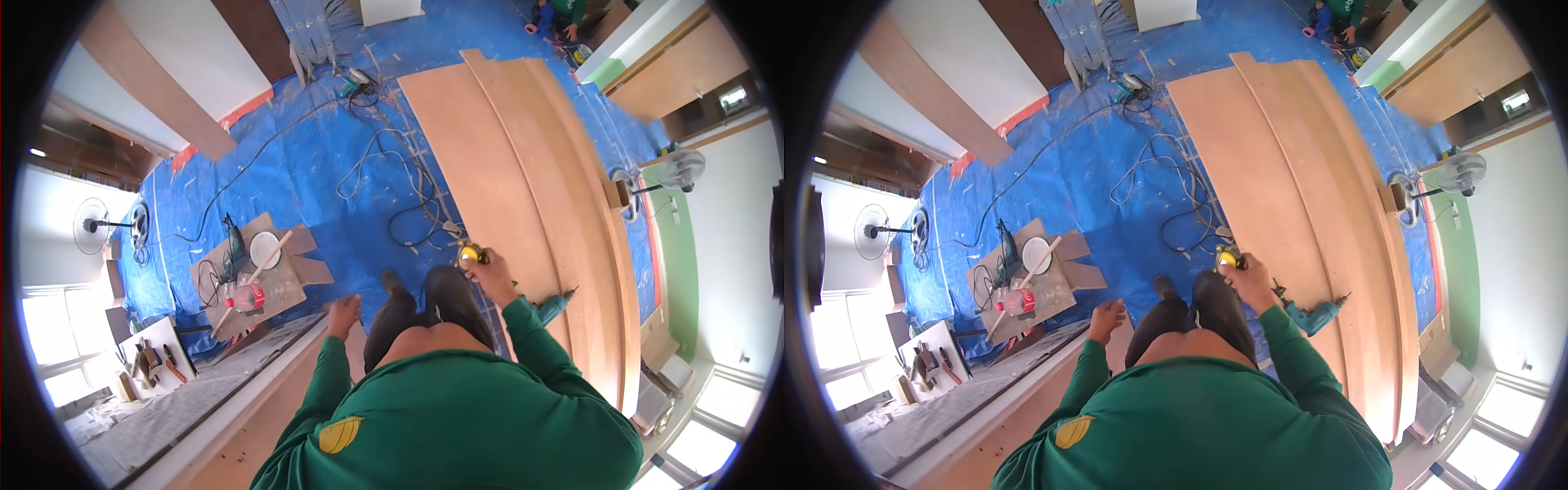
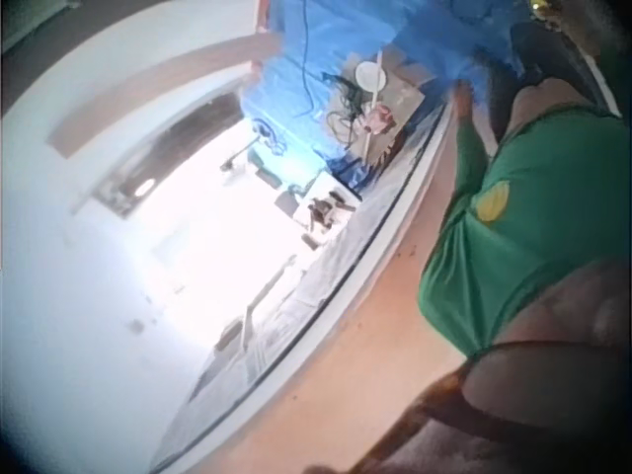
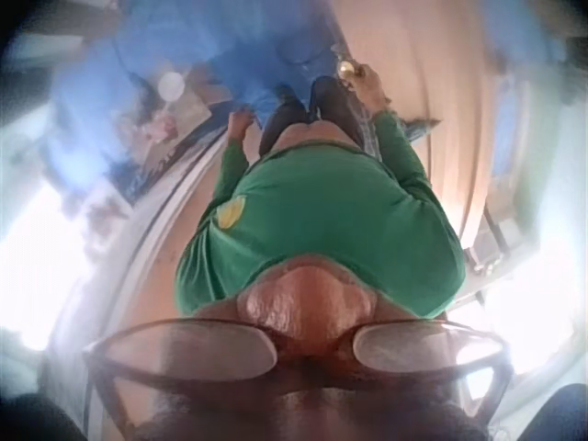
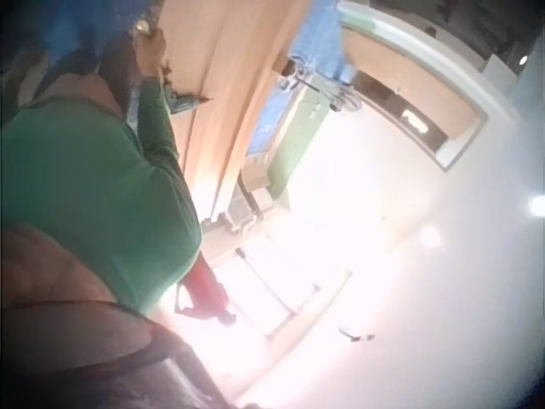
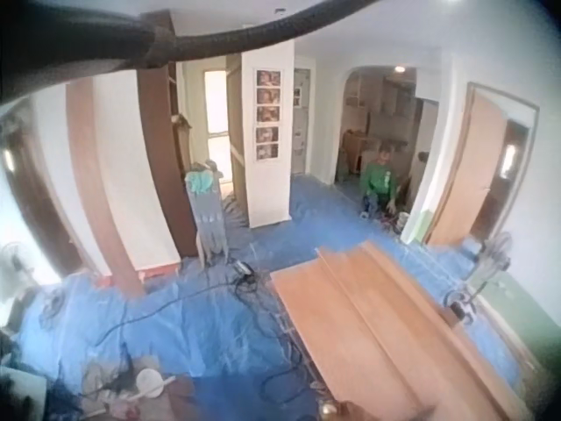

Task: The person measures and marks a large curved wooden panel with a tape measure and pencil. They then use a power drill to drive screws into the panel, securing it to a structure. Finally, they use a circular saw to cut the panel along a marked line.

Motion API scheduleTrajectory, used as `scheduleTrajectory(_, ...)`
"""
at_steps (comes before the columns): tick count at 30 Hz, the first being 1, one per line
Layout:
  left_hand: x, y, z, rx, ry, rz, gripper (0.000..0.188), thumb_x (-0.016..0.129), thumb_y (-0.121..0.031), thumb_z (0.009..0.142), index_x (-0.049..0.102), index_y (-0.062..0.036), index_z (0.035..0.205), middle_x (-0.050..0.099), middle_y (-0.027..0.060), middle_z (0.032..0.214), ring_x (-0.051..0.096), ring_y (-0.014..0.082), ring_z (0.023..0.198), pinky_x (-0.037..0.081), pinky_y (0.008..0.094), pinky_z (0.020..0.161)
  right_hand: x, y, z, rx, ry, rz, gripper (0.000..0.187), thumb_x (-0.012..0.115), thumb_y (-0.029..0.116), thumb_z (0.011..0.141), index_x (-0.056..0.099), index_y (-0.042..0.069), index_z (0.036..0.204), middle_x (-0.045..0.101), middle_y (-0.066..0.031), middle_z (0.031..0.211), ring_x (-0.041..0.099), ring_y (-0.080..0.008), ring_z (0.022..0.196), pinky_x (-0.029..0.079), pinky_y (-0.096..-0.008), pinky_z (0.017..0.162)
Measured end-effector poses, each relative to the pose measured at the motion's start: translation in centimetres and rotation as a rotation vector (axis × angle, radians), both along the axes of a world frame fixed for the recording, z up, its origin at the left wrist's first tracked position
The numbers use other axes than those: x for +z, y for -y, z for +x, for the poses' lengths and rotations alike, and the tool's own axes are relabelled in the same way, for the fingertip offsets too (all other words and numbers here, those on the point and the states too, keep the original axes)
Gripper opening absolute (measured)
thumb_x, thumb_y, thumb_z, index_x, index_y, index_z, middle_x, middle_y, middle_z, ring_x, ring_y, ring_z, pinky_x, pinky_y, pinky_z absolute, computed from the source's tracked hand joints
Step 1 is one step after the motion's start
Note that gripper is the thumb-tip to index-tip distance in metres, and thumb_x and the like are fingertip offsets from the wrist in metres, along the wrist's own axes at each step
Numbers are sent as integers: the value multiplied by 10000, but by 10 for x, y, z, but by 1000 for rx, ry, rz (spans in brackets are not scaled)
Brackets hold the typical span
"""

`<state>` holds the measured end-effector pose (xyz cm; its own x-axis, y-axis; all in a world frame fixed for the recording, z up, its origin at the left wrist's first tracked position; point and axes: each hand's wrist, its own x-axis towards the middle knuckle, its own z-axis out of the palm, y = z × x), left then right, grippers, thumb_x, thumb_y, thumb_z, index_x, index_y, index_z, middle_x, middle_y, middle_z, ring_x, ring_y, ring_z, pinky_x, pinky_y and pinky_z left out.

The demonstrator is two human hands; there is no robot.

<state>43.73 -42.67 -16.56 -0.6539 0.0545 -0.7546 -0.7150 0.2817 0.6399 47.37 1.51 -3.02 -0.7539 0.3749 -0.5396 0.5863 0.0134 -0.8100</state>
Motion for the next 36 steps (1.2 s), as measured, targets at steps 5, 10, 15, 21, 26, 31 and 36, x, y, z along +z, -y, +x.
scheduleTrajectory(5,-19,-3,-80,16,41,12,517,756,-393,1081,740,16,1397,788,117,1114,765,197,908,577,360,737,-34,-46,-61,-93,47,13,383,852,227,997,706,-67,1194,784,-110,911,751,-148,695,601,-309,597)
scheduleTrajectory(10,-44,6,-140,52,156,104,525,718,-405,1118,695,6,1444,773,110,1128,756,216,954,622,375,822,-97,-89,-90,-445,167,-24,437,851,240,990,691,-76,1245,790,-147,971,781,-201,700,605,-323,584)
scheduleTrajectory(15,-85,35,-220,-554,-85,-156,395,689,-379,1096,721,-15,1246,804,199,1070,791,330,971,622,469,806,-139,-110,-159,-704,171,-80,473,848,296,1001,686,-70,1253,784,-153,995,777,-213,691,592,-324,567)
scheduleTrajectory(21,-62,66,-327,-962,-214,-530,304,669,-292,1055,725,-23,1184,794,246,1068,772,450,976,607,547,792,-146,-173,-314,-681,18,-119,476,857,317,1007,703,-72,1234,774,-140,993,767,-198,693,583,-325,588)
scheduleTrajectory(26,-37,40,-440,-933,-247,-461,279,648,-248,1048,732,-24,1193,787,248,1085,751,472,963,596,556,785,-110,-281,-420,-678,-80,-22,509,828,388,1025,690,-50,1244,771,-121,1040,776,-212,798,604,-354,697)
scheduleTrajectory(31,-13,1,-576,-1233,-466,-491,265,626,-203,1041,739,-26,1202,779,250,1103,730,494,950,585,565,778,-138,-386,-459,-1044,-119,-149,401,808,352,1028,725,-18,1159,759,-118,947,762,-223,719,606,-365,600)
scheduleTrajectory(36,13,-29,-675,-1026,-170,-388,321,568,-252,1091,723,-38,1273,782,183,1150,749,416,973,592,516,801,-205,-410,-473,-1177,81,-198,431,826,373,1020,742,-49,1051,748,-132,852,714,-211,576,600,-341,476)
